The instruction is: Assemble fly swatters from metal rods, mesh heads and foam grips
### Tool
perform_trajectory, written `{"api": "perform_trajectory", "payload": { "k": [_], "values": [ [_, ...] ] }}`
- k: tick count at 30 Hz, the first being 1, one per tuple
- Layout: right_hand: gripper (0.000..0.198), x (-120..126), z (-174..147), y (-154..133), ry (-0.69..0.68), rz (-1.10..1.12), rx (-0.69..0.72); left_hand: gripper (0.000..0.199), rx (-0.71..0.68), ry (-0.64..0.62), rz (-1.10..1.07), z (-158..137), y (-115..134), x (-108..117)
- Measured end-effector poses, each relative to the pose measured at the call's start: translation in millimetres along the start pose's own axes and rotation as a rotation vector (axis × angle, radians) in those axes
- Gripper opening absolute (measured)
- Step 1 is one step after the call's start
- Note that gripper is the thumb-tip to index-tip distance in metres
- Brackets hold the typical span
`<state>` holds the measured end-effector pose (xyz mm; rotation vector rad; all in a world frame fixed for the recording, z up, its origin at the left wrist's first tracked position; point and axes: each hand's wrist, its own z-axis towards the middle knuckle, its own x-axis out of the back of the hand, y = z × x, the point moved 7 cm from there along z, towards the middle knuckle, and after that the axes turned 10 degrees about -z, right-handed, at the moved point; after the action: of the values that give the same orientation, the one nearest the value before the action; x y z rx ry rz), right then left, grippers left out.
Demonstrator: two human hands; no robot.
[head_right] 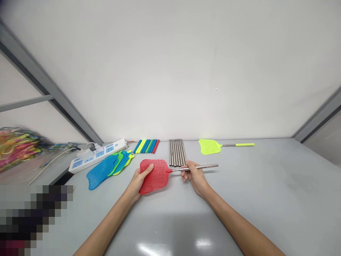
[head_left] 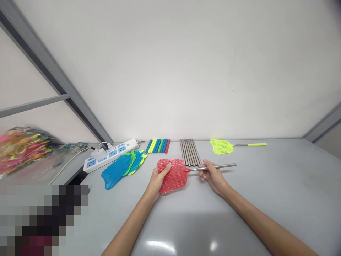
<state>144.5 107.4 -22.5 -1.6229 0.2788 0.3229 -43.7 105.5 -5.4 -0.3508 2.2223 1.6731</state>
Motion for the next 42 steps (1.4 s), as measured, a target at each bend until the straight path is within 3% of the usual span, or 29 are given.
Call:
{"api": "perform_trajectory", "payload": {
  "k": [19, 29, 42],
  "values": [
    [0.027, -6.2, -7.2, 2.6, 0.014, -0.011, 0.014, 0.031, 0.069, 0.039, -0.009, -2.0, -15.0, -1.8],
    [0.027, -4.2, -4.8, 5.3, 0.040, 0.011, 0.010, 0.032, 0.023, 0.104, 0.017, -6.0, -15.7, -3.5],
    [0.025, -7.3, -0.8, 4.0, 0.010, 0.085, -0.046, 0.034, 0.016, 0.018, 0.029, 1.4, -3.3, -4.7]
  ]
}}
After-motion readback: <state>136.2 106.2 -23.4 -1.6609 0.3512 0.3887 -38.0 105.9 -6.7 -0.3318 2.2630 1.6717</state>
